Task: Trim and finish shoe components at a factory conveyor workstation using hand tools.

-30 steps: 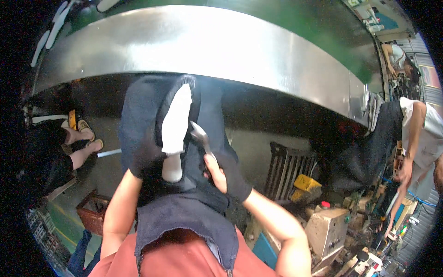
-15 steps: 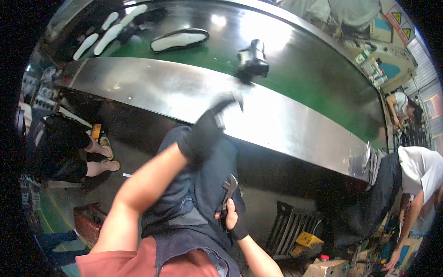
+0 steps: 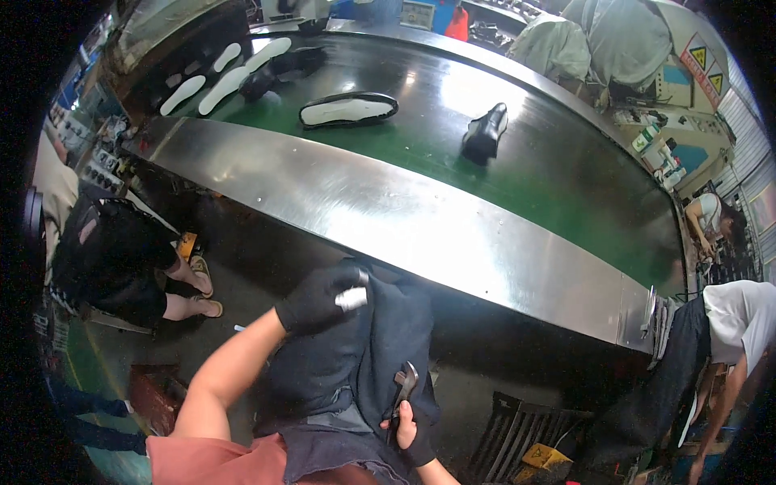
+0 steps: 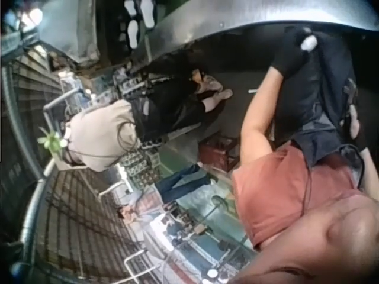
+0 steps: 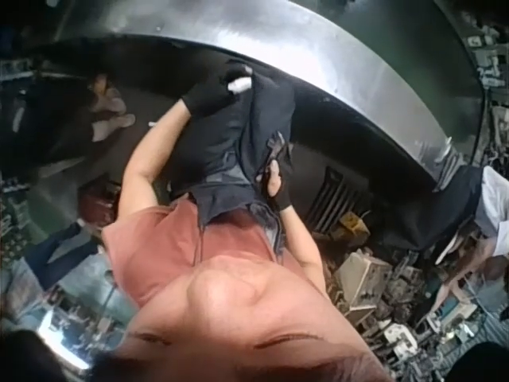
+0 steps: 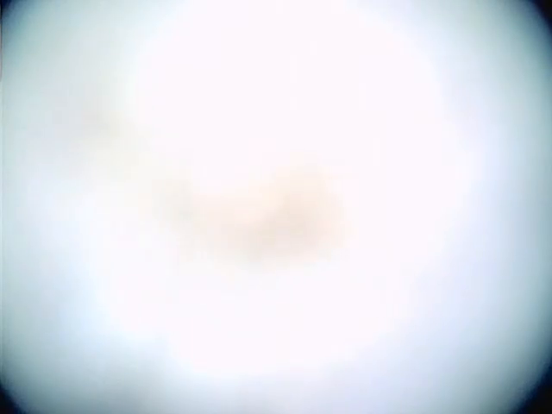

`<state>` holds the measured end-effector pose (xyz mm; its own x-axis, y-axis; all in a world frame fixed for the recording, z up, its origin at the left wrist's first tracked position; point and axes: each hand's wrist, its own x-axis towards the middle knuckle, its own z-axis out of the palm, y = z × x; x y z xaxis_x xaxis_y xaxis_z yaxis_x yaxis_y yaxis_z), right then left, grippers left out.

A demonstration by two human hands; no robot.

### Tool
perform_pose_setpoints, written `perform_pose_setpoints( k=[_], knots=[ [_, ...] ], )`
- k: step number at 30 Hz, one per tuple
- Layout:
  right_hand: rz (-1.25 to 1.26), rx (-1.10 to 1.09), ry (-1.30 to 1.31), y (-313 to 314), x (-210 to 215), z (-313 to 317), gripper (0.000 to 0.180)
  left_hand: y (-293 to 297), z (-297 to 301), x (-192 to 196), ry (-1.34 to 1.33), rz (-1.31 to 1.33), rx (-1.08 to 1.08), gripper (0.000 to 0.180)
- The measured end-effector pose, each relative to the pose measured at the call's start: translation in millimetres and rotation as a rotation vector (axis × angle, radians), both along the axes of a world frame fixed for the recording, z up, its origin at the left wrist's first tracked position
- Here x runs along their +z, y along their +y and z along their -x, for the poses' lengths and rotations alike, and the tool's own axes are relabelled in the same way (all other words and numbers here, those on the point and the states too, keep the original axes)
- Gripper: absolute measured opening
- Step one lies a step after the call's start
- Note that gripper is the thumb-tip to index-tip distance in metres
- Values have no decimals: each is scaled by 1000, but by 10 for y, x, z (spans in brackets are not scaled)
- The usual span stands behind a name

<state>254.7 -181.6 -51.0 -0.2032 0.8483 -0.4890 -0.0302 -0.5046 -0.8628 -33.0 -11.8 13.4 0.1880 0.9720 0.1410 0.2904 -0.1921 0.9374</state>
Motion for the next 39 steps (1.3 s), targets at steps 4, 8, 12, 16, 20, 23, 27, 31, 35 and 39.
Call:
perform_pose_setpoints(
  k=[4, 8, 12, 16, 20, 23, 27, 31, 35, 39],
  knots=[
    [122, -97, -17, 237, -423, 8, 57, 930, 317, 1, -15, 126, 194, 35],
    [281, -128, -99, 652, -628, -18, 70, 2229, 973, -100, 339, -134, 534, 70],
    [404, -82, -165, 1119, -431, 163, 75, 3271, 2055, -230, 1076, -472, 879, 96],
    [451, -13, -206, 1440, -406, 200, 74, 3575, 2249, -207, 970, -121, 919, 88],
    [525, 16, -219, 1589, -353, 212, 73, 3390, 1782, 238, 1038, 331, 651, 83],
    [542, 0, -196, 1554, -358, 235, 74, 3166, 1621, -144, 1092, -210, 763, 70],
    [446, 98, -237, 1547, -263, 267, 76, 3171, 1600, -122, 535, -240, 703, 67],
    [415, 27, -158, 1311, -617, 95, 81, 2813, 1546, 288, -17, 417, 482, 61],
    [352, -92, -165, 1072, -434, 119, 85, 1168, 1167, 173, -649, 38, 373, 72],
    [337, -214, -187, 570, -192, 138, 85, -48, 1193, -138, -722, -139, 382, 62]
  ],
)
